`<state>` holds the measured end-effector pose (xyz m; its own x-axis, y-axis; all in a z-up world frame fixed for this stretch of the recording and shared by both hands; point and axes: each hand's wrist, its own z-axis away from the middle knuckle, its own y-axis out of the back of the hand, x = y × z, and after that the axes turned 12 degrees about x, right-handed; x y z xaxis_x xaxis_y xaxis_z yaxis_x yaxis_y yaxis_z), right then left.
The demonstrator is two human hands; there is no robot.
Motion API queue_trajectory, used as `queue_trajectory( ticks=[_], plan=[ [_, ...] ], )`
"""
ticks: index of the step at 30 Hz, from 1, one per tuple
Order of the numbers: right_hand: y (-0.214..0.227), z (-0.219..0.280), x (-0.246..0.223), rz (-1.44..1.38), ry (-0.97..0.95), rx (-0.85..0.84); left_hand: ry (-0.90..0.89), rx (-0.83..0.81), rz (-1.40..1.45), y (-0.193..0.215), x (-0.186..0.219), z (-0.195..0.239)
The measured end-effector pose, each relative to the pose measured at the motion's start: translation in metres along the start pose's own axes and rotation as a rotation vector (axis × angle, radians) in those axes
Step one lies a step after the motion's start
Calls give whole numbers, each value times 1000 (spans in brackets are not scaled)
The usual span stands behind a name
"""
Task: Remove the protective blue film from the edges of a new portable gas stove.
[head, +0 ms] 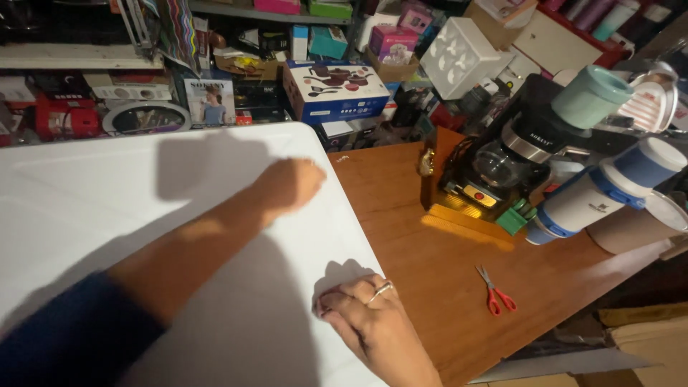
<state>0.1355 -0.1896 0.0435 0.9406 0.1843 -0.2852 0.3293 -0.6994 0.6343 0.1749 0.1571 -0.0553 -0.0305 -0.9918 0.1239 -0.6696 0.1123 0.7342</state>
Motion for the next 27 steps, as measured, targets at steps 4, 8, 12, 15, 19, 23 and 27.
queue_trajectory(
  ticks=[4, 8, 12, 15, 19, 23, 27],
  plan=[
    [2, -3, 31, 36, 36, 28, -309, 380, 836, 111, 99, 60],
    [4, -29, 60, 14, 22, -17, -98, -232, 287, 134, 145, 128],
    [-28, -65, 102, -24, 59, -2, -62, -255, 302, 158, 167, 146],
    [-62, -93, 143, -107, 44, 37, -27, -322, 359, 160, 171, 137],
    [-102, -132, 188, -166, 30, 26, -135, -127, 223, 130, 167, 153],
    [-146, -166, 240, -139, 2, 86, -197, -129, 113, 116, 163, 162],
    [-173, -187, 268, -53, -191, 27, -165, -70, 117, 116, 162, 168]
  ],
)
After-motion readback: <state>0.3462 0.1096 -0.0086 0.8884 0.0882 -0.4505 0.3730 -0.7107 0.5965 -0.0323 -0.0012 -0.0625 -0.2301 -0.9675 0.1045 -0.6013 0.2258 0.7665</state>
